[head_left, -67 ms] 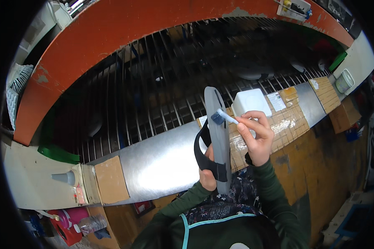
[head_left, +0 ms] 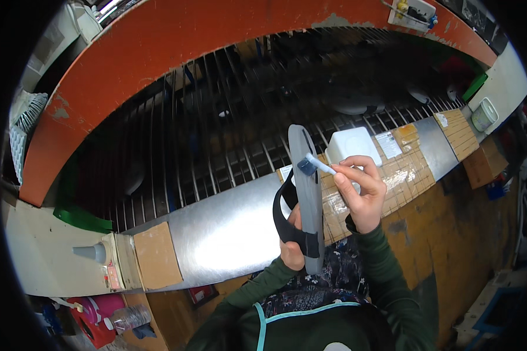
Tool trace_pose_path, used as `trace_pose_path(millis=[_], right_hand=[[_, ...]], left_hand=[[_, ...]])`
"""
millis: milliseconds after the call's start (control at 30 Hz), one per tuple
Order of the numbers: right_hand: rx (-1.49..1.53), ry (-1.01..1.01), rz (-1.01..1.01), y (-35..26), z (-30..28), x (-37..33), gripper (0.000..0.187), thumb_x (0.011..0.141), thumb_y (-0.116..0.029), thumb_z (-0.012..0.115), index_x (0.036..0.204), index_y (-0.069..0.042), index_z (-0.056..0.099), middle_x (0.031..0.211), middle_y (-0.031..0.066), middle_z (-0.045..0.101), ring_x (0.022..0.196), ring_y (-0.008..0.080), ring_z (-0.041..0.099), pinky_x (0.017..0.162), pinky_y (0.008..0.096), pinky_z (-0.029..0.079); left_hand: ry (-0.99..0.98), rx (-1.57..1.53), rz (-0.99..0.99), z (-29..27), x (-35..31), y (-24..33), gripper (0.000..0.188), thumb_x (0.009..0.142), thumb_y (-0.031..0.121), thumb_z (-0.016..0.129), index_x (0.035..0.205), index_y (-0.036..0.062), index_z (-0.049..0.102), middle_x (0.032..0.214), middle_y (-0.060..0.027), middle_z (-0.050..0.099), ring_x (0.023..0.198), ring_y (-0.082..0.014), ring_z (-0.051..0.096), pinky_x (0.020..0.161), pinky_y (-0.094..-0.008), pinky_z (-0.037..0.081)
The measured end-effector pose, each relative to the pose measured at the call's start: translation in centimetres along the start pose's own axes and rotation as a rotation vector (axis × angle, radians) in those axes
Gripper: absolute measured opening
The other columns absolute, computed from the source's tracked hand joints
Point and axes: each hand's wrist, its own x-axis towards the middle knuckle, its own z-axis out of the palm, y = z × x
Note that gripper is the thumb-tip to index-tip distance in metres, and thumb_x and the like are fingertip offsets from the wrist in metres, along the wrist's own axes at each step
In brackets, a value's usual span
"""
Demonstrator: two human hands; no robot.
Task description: The person paints the sole of a grey slipper with a white substance using a small brush. They repeatedly dip the brush into a white container and apply the substance to the slipper's sole, then place the slipper on a metal rack.
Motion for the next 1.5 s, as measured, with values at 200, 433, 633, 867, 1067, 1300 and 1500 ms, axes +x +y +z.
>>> trace_pose_path(millis=[200,433,633,867,1067,1300,1500], right_hand=[[-0.09,-0.071,-0.084,-0.6,-1.3,3.1,0.017,0.083,-0.004,0.069,0.098,0.001,0.074,0.099,0.0089,0.061,0.092,0.0166,0.058,0.078,0.0268,0.046],[-0.143,-0.104,-0.179,-0.8,-2.9,5.7,0.016,0.084,-0.006,0.071,0.099,-0.003,0.075,0.098,0.0073,0.061,0.082,0.0133,0.061,0.067,0.0236,0.051],[-0.261,-0.113,-0.256,-0.8,-4.0,7.1,0.016,0.081,-0.007,0.074,0.096,-0.003,0.075,0.103,0.0093,0.058,0.085,0.0147,0.06,0.069,0.0247,0.05],[-0.181,-0.231,-0.172,-0.4,-5.0,7.1,0.016,0.08,-0.011,0.075,0.092,-0.001,0.074,0.102,0.0096,0.058,0.09,0.0168,0.058,0.075,0.028,0.048],[-0.221,-0.292,-0.303,0.2,-5.4,7.2,0.015,0.081,-0.007,0.074,0.096,-0.003,0.075,0.102,0.0077,0.059,0.076,0.0104,0.061,0.062,0.0219,0.048],[-0.194,-0.304,-0.25,0.6,-5.2,6.3,0.014,0.081,-0.006,0.074,0.093,0.0,0.074,0.104,0.0086,0.058,0.075,0.0103,0.058,0.067,0.0235,0.048],[-0.271,-0.314,-0.312,1.2,-5.2,6.0,0.016,0.079,-0.005,0.074,0.093,0.001,0.074,0.103,0.0099,0.057,0.072,0.0111,0.058,0.065,0.0237,0.048]], left_hand=[[-0.166,0.177,0.244,-1.8,1.1,-0.3,0.089,0.095,0.068,0.023,0.149,-0.0023,0.028,0.153,-0.0258,0.026,0.141,-0.0358,0.029,0.114,-0.0423,0.025],[-0.12,0.28,0.349,-2.4,1.4,-1.1,0.077,0.098,0.06,0.033,0.149,0.0026,0.031,0.15,-0.0248,0.035,0.143,-0.0343,0.027,0.117,-0.0462,0.018],[-0.135,0.238,0.3,-2.7,1.4,-0.9,0.084,0.097,0.058,0.041,0.149,-0.005,0.02,0.148,-0.024,0.038,0.143,-0.0343,0.028,0.118,-0.047,0.018],[-0.155,0.192,0.303,-2.5,1.4,-0.2,0.087,0.096,0.057,0.045,0.15,-0.0034,0.014,0.149,-0.0251,0.035,0.143,-0.035,0.026,0.118,-0.0475,0.017],[-0.234,0.262,0.386,-3.0,1.4,0.1,0.077,0.095,0.063,0.037,0.146,0.0059,0.038,0.152,-0.0246,0.03,0.143,-0.0382,0.026,0.117,-0.0484,0.018],[-0.161,0.165,0.182,-2.8,0.9,-0.3,0.097,0.089,0.071,0.041,0.143,-0.0083,0.03,0.148,-0.0252,0.035,0.135,-0.0303,0.038,0.11,-0.0398,0.031],[-0.157,0.288,0.223,-2.7,1.1,0.5,0.083,0.095,0.066,0.027,0.145,0.0001,0.037,0.149,-0.0252,0.035,0.137,-0.035,0.037,0.112,-0.043,0.028]])
